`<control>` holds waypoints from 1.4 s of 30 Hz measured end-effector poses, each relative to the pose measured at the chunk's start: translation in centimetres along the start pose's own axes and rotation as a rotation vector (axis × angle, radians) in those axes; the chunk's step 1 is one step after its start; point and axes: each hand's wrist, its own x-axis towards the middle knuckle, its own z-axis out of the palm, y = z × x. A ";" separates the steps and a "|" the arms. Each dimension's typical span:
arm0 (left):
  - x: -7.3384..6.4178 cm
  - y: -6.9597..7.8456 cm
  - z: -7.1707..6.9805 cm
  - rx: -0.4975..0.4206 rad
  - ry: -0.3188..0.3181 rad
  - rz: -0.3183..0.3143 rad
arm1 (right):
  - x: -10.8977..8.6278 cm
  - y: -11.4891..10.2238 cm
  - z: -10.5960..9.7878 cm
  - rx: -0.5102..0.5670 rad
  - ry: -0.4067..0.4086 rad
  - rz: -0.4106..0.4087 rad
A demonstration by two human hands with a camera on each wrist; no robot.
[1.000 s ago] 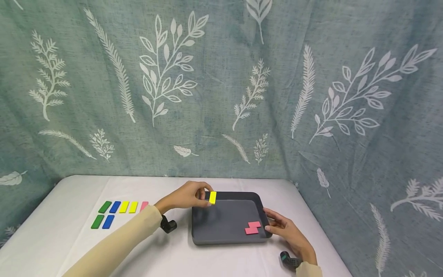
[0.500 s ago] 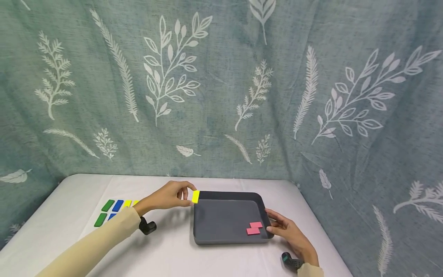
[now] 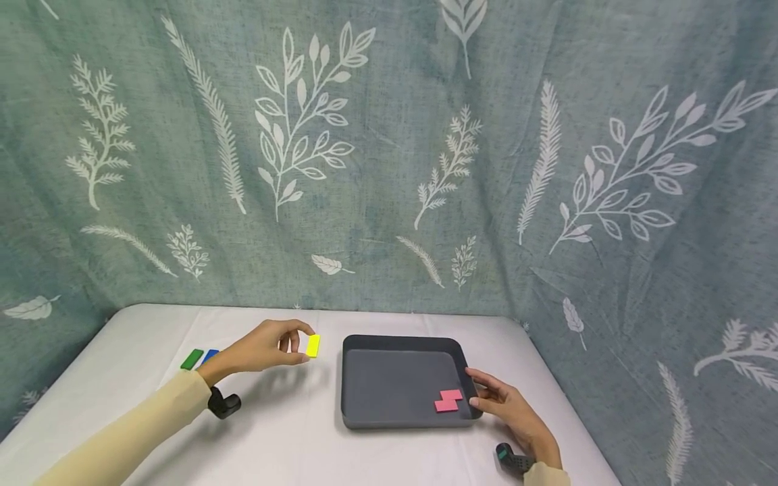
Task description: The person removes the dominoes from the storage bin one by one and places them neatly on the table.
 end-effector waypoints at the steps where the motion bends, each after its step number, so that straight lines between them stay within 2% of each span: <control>1: -0.3 -0.2 -0.2 0.003 0.006 0.000 | 0.0 -0.1 0.0 -0.001 -0.001 -0.003; 9: -3.2 -1.6 -2.1 -0.037 0.013 -0.066 | 0.0 -0.2 0.0 -0.014 -0.009 -0.012; 15: -5.0 -2.8 -3.0 0.010 0.045 -0.053 | 0.1 -0.2 -0.2 -0.021 -0.008 -0.011; 19: -6.3 -3.5 -3.3 0.038 0.062 -0.066 | 0.1 -0.2 -0.3 -0.025 -0.005 -0.010; 24: -7.8 -4.3 -3.5 0.026 0.062 -0.099 | 0.0 -0.1 -0.2 -0.029 -0.001 -0.002; 42: -11.5 -6.8 -3.8 0.021 0.089 -0.178 | 0.4 0.0 0.1 -0.022 0.024 0.030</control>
